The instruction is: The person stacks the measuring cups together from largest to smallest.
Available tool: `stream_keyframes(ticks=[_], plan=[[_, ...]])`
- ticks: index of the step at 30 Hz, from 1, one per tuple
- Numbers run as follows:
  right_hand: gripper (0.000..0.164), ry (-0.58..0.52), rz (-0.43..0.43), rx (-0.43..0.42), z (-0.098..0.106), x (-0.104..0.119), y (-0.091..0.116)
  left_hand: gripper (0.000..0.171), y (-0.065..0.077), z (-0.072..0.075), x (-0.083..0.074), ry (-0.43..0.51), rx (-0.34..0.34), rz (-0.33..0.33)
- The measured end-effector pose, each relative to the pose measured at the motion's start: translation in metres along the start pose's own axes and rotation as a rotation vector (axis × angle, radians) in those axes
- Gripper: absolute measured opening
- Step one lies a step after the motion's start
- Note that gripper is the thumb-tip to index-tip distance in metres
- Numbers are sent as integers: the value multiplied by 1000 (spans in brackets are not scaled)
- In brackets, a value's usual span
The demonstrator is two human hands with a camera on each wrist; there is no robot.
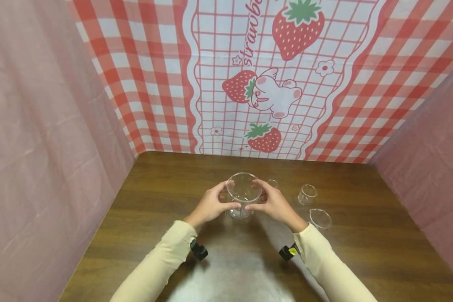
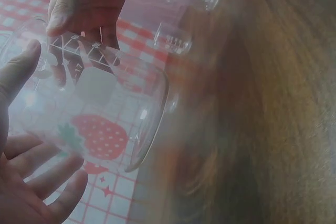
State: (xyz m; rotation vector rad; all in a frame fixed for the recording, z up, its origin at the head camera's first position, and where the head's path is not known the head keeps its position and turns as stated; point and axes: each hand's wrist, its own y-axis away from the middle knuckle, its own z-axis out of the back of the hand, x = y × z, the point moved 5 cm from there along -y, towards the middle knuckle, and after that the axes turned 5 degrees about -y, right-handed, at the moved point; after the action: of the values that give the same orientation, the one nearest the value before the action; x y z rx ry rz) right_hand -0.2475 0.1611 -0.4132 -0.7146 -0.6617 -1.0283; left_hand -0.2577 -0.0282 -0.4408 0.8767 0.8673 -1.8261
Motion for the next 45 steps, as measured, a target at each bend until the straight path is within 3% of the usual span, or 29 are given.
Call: stream_keyframes(ticks=[22, 45], plan=[[75, 105, -5, 21, 0, -2, 27, 74, 19, -17, -8, 25, 57, -22], [75, 141, 1, 34, -7, -12, 42, 78, 27, -31, 3, 9, 99, -42]])
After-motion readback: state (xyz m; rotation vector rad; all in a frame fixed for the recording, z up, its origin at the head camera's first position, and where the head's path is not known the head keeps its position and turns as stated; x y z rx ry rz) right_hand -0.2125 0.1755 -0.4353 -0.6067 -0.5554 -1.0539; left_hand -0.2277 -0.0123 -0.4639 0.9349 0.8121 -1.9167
